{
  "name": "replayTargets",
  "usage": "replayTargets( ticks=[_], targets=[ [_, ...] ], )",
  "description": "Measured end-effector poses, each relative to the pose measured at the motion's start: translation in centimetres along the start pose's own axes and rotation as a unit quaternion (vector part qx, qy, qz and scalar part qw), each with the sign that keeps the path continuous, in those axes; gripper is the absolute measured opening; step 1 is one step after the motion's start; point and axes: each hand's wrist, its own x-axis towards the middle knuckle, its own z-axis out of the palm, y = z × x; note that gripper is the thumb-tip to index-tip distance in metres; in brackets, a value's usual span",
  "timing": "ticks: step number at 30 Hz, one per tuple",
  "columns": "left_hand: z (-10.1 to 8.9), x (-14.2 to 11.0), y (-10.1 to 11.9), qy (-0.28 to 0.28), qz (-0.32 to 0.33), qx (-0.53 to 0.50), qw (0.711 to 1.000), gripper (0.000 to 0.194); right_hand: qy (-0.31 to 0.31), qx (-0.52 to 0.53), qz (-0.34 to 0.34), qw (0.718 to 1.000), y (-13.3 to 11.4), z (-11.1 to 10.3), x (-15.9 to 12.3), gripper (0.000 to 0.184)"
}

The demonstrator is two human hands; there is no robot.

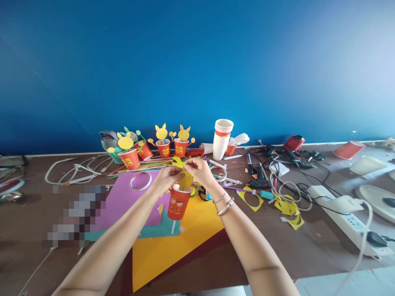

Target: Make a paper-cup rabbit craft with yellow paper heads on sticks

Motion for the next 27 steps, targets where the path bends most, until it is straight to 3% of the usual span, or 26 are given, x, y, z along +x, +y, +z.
replayTargets(
  ticks=[9,18,27],
  targets=[
    [-0.1,-0.1,0.1,0.004,0.009,0.017,1.0,0.027,-0.005,0.005,0.003,1.0,0.3,-0.1,0.0,0.02],
    [0.1,0.0,-0.3,-0.007,0.019,-0.035,0.999,0.028,-0.014,0.019,0.012,1.0,-0.7,-0.2,-0.2,0.023],
    [-0.1,0.3,-0.5,0.037,0.051,-0.079,0.995,0.028,-0.047,-0.009,0.059,0.997,-2.1,-0.9,-0.6,0.032]
  ],
)
